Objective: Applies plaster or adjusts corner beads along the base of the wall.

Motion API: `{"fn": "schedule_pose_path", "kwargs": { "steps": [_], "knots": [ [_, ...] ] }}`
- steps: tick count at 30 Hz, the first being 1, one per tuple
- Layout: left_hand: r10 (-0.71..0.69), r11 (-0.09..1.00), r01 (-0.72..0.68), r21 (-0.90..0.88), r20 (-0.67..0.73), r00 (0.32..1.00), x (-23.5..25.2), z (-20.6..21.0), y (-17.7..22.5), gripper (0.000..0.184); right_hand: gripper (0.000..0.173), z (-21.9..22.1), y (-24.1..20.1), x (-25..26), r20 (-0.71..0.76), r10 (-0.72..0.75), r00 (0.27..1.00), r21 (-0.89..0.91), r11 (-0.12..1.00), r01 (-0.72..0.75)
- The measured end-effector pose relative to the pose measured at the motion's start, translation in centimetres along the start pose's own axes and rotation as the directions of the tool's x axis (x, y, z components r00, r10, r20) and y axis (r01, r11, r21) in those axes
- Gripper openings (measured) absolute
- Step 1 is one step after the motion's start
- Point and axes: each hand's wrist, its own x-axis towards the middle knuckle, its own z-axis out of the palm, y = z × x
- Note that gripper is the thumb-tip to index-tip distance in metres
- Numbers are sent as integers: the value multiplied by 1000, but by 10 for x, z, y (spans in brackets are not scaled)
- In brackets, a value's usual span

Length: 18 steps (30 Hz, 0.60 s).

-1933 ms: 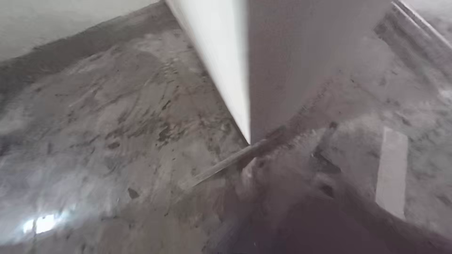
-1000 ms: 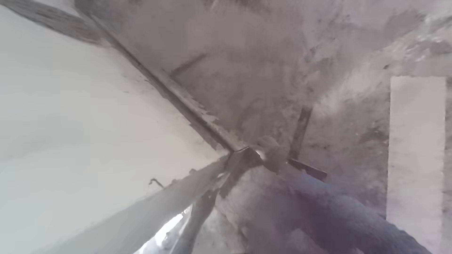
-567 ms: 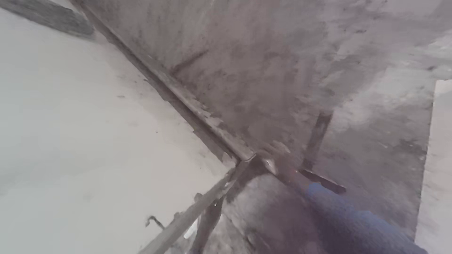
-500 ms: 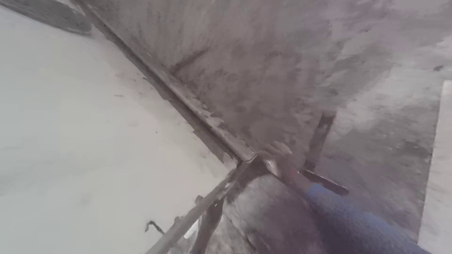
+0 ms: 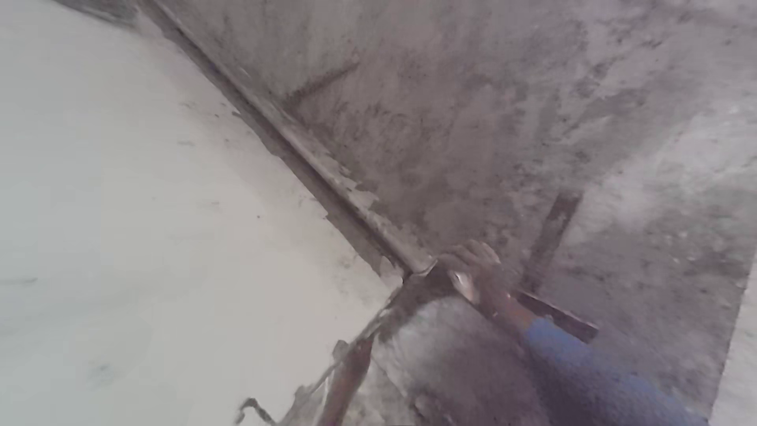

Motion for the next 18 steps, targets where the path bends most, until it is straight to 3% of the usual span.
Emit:
{"fn": "schedule_pose_path", "kwargs": {
  "steps": [3, 5, 9, 11, 15, 18],
  "knots": [
    [128, 990, -135, -38, -138, 982, 2, 25, -21, 40, 17, 0, 2, -2, -14, -37, 999, -37, 999, 36],
    [242, 963, -266, -55, -268, 932, 7, 45, -36, 39, 17, -5, 1, -4, 15, -44, 999, -5, 999, 44],
    [358, 918, -396, -19, -395, 846, 3, 56, -36, 42, 22, -6, 0, -9, -4, -61, 998, -24, 998, 61],
    [366, 918, -397, 7, -404, 839, 0, 51, -32, 39, 18, 0, -1, -7, -25, -52, 998, -34, 998, 51],
    [262, 960, -279, -19, -290, 920, 0, 41, -27, 38, 14, 5, 0, -5, -79, -65, 995, -46, 997, 61],
    [279, 950, -309, -37, -334, 900, 5, 40, -28, 36, 15, 2, 0, -4, -61, -71, 996, -62, 996, 67]
  ]
}}
